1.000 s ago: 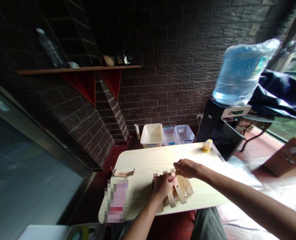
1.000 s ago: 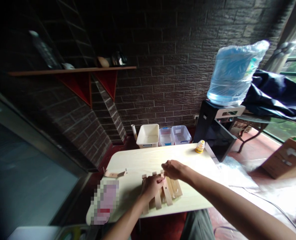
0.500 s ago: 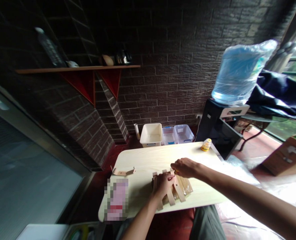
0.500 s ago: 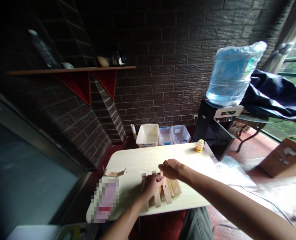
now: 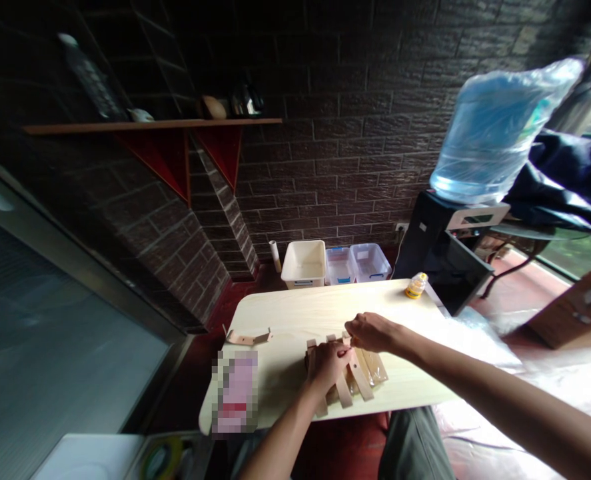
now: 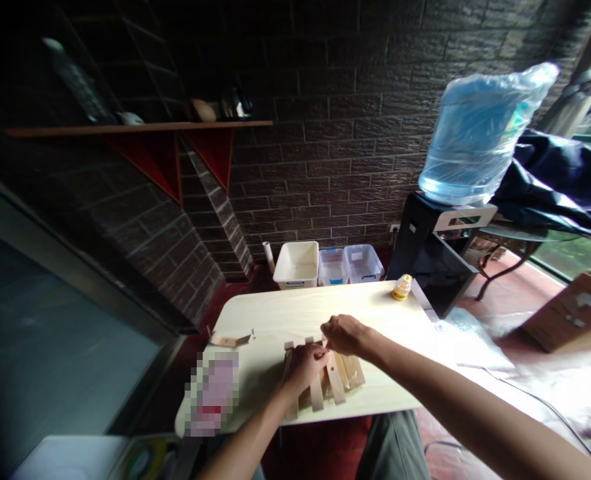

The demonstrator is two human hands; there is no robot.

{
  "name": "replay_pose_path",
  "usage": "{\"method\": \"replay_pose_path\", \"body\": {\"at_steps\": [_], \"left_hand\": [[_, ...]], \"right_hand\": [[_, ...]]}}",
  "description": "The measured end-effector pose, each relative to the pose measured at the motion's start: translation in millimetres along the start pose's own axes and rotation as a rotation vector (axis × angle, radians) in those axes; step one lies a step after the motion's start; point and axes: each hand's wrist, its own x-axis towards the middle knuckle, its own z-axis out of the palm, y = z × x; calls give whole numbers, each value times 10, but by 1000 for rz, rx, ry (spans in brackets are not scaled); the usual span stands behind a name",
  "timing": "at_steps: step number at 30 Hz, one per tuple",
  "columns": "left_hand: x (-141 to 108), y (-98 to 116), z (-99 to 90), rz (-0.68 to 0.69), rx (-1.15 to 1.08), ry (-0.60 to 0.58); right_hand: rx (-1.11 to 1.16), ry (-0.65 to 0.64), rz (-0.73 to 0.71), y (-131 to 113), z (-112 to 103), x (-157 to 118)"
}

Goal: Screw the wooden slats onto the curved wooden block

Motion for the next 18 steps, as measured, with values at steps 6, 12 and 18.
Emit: {"method": "replay_pose_path", "body": {"at_steps": [6,12,18], "left_hand": [[-5,36,-41,4,-17,0],[-35,78,-76,14,-16,6],[-24,65,2,-16,18,51]], "right_hand": [[21,-30,46,-1,-51,-43],[46,-11,22,-23,-70,-116],[-12,15,-30,-108,-146,-138]]}}
